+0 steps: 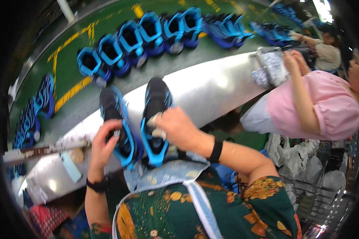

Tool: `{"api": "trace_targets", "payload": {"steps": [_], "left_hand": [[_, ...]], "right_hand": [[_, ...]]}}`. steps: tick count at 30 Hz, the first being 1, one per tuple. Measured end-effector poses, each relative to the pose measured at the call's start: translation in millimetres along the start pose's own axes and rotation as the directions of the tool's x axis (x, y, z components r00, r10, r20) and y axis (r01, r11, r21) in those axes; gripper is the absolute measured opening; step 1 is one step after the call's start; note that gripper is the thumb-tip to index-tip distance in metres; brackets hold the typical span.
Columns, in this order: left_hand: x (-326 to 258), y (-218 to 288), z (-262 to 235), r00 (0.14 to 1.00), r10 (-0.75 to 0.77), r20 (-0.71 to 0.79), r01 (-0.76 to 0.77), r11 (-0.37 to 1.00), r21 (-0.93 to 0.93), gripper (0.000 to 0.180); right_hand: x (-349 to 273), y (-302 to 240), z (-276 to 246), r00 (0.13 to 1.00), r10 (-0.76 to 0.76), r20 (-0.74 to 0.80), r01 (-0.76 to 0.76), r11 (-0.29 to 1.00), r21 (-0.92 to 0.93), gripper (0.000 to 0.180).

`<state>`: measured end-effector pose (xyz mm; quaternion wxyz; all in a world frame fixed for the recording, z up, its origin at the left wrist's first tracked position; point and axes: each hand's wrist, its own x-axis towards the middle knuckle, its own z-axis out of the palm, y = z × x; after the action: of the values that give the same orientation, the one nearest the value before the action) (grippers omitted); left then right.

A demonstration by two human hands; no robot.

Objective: Inspecting and cleaning finished shoes on a production line.

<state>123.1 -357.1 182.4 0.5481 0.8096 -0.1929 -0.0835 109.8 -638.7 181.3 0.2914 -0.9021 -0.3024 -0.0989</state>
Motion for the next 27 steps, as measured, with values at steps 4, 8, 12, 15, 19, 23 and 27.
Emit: {"api": "trace_targets", "payload": {"steps": [4,8,12,15,19,23,27], "left_hand": [[9,4,1,1.000,-0.003,-0.012,0.005,0.992,0.128,0.039],[6,5,6,0.991,-0.113,-0.070,0.118,0.990,0.083,0.039],[2,2,1,0.995,-0.103,-0.010,0.102,0.995,-0.020,0.039],[0,1,0,0.995,-0.097,0.001,0.097,0.995,0.001,0.039],[1,1,0,0.992,-0.127,-0.009,0.127,0.991,-0.033,0.039],[3,3,0,0.989,-0.146,-0.003,0.146,0.988,-0.042,0.039],[6,3,1,0.991,-0.131,-0.019,0.131,0.991,-0.013,0.039]], "right_hand": [[5,1,-9,0.995,0.074,-0.064,-0.078,0.995,-0.068,0.036],[8,2,-9,0.994,0.033,0.107,-0.026,0.998,-0.062,0.036],[1,3,4,0.997,0.073,-0.020,-0.075,0.990,-0.117,0.038],[10,-4,-12,0.996,0.081,0.029,-0.083,0.992,0.095,0.035],[0,-1,4,0.997,0.047,-0.059,-0.053,0.992,-0.115,0.036],[1,4,1,0.994,0.093,-0.051,-0.099,0.988,-0.115,0.036],[4,4,-5,1.000,0.023,-0.002,-0.023,0.996,-0.085,0.037]]}}
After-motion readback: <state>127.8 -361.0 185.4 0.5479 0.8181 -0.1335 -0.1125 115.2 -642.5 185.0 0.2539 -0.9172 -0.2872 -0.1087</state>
